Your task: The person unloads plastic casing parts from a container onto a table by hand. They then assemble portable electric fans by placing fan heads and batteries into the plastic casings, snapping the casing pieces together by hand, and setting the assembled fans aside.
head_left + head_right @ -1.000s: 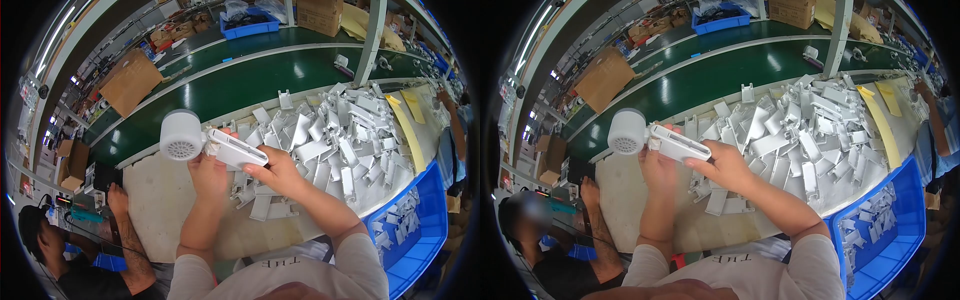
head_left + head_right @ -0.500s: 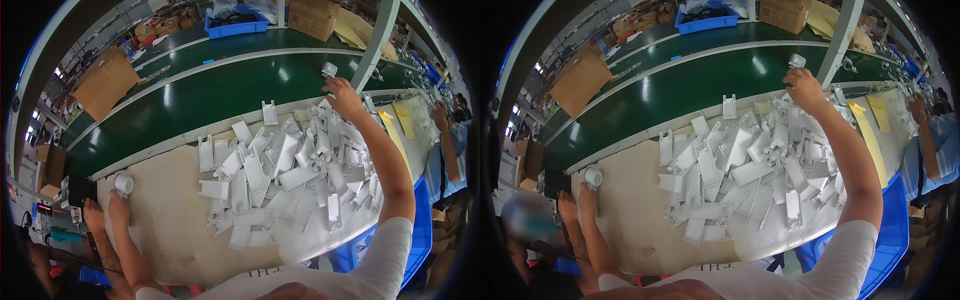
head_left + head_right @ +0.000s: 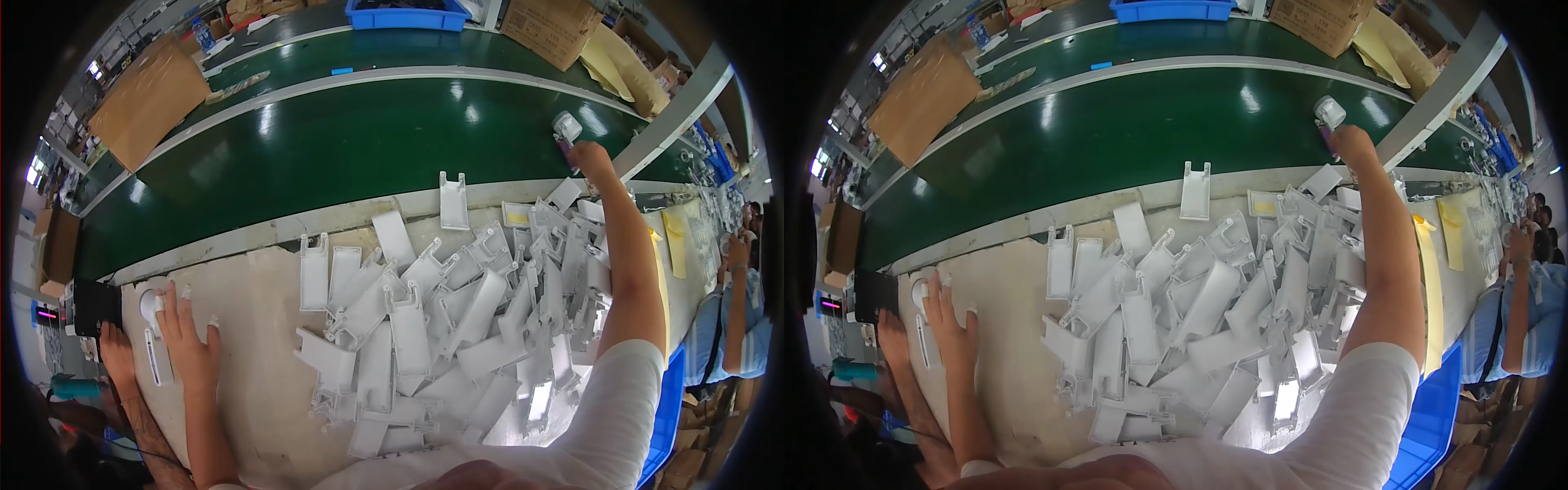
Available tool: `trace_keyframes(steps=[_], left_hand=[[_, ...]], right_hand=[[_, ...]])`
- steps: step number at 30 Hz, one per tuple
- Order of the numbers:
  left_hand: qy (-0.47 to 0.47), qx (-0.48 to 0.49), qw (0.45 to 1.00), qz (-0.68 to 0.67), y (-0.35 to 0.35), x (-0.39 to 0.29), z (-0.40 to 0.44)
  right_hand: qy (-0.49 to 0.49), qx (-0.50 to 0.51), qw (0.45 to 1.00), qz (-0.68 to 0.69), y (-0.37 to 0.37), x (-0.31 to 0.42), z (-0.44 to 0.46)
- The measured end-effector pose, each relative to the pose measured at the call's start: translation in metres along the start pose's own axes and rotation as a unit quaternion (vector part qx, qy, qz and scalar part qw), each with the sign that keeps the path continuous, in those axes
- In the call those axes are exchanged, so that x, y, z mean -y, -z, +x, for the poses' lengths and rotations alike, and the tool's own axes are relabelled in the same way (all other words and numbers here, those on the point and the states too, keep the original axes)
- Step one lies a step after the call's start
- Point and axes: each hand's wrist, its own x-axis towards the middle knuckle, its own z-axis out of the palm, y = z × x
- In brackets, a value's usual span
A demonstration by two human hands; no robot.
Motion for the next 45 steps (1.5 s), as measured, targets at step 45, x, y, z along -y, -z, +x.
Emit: trace_keyframes(steps=[45], left_hand=[[0.103, 0.330, 0.577, -0.740, 0.052, -0.152, 0.028]], right_hand=[[0.337, -0.371, 0.809, 0.307, 0.077, 0.260, -0.306]])
